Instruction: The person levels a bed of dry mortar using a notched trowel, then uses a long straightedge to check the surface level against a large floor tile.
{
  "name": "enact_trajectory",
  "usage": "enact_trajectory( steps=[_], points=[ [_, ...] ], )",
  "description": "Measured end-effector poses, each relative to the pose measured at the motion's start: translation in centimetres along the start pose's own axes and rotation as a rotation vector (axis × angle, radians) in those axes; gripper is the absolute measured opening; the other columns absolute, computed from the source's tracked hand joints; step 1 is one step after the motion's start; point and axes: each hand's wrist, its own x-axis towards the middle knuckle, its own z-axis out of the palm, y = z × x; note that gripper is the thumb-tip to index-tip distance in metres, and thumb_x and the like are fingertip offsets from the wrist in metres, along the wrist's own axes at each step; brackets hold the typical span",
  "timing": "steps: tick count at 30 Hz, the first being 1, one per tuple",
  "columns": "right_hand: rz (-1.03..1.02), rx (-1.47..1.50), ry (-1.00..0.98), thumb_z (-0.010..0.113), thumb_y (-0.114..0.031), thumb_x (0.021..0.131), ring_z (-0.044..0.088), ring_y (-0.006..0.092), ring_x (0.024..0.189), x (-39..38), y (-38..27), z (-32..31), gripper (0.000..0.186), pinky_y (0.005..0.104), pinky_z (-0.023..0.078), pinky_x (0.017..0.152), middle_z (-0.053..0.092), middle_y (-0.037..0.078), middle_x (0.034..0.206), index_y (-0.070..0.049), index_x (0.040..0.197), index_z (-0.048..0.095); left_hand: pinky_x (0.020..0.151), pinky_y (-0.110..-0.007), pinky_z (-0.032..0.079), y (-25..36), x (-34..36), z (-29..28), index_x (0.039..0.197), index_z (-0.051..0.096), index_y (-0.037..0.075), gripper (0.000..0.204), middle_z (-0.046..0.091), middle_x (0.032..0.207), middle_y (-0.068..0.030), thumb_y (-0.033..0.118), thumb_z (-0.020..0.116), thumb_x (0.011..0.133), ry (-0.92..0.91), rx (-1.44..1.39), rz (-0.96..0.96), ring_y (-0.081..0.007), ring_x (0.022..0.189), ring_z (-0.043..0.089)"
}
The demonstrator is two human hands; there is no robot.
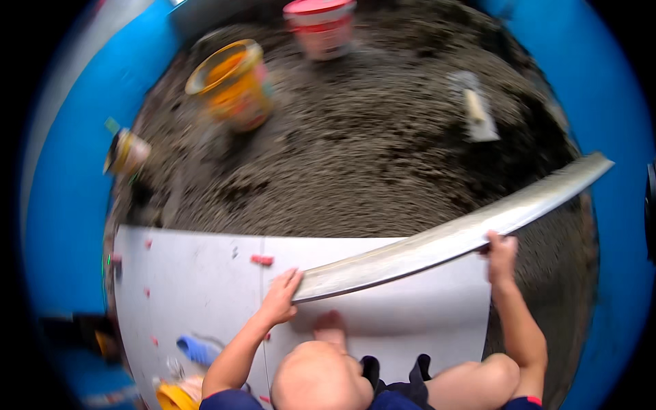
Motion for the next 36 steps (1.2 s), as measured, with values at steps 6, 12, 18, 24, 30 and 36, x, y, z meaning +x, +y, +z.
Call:
enact_trajectory(
  steps=[6, 12, 18, 24, 30, 36],
  points=[
    [-0.291, -0.018, -0.238, 0.072, -0.034, 0.09, 0.058, 0.0127, 0.077, 0.7, -14.3, 6.0, 0.048, 0.0265, 0.049, 0.065, 0.06, 0.007, 0.097, -0.001, 0.115, 0.05, 0.104, -0.046, 0.042, 2.6, -0.7, 1.5, 0.149, 0.037, 0.002, 0.097, 0.052, 0.125, -0.024, 0.011, 0.073, 0.059, 0.215, -0.332, 0.021, -0.0418, 0.117, 0.05],
    [-0.294, -0.244, -0.45, 0.079, -0.053, 0.078, 0.053, 0.0309, 0.118, -2.7, -16.4, 18.4, 0.1, 0.0431, 0.041, 0.106, 0.053, 0.021, 0.124, 0.012, 0.141, 0.036, 0.102, -0.042, 0.042, 8.1, 0.8, 4.5, 0.149, 0.035, 0.001, 0.096, 0.049, 0.121, -0.0212, 0.01, 0.069, 0.059, 0.217, -0.787, -0.025, -0.0388, 0.112, 0.049],
    [-0.178, 0.008, -0.644, 0.084, -0.03, 0.076, 0.055, 0.0248, 0.112, -5.8, -10.0, 26.5, 0.078, 0.0397, 0.046, 0.099, 0.053, 0.014, 0.121, 0.001, 0.135, 0.043, 0.108, -0.042, 0.037, 10.6, 6.9, 3.7, 0.151, 0.029, 0.002, 0.096, 0.045, 0.129, -0.0219, 0.005, 0.067, 0.063, 0.286, -0.974, -0.088, -0.0388, 0.123, 0.046],
    [-0.112, 0.024, -0.67, 0.075, -0.018, 0.083, 0.055, 0.0215, 0.111, -6.6, -8.6, 28.5, 0.061, 0.0382, 0.048, 0.096, 0.052, 0.011, 0.12, -0.003, 0.132, 0.043, 0.111, -0.043, 0.034, 12.9, 11.4, -0.3, 0.153, 0.024, 0.005, 0.099, 0.043, 0.135, -0.0222, 0.007, 0.067, 0.064, 0.204, -1.084, -0.107, -0.0375, 0.129, 0.042],
    [0.067, -0.154, -0.667, 0.073, -0.025, 0.083, 0.055, 0.0126, 0.085, -3.6, -6.2, 29.5, 0.042, 0.0313, 0.047, 0.078, 0.058, 0.004, 0.093, -0.003, 0.112, 0.051, 0.077, -0.036, 0.048, 14.9, 12.8, 2.2, 0.148, 0.029, 0.001, 0.091, 0.054, 0.099, -0.011, 0.01, 0.068, 0.066, 0.132, -1.245, -0.256, -0.022, 0.085, 0.055],
    [0.151, -0.066, -0.616, 0.065, -0.016, 0.078, 0.056, 0.014, 0.075, -3.1, -1.9, 28.0, 0.031, 0.0291, 0.045, 0.07, 0.061, 0.005, 0.084, -0.003, 0.105, 0.054, 0.086, -0.042, 0.046, 15.5, 12.5, 5.2, 0.138, 0.038, 0.002, 0.077, 0.051, 0.103, -0.0171, 0.006, 0.066, 0.066, 0.203, -1.19, -0.242, -0.0315, 0.095, 0.053]
  ],
)
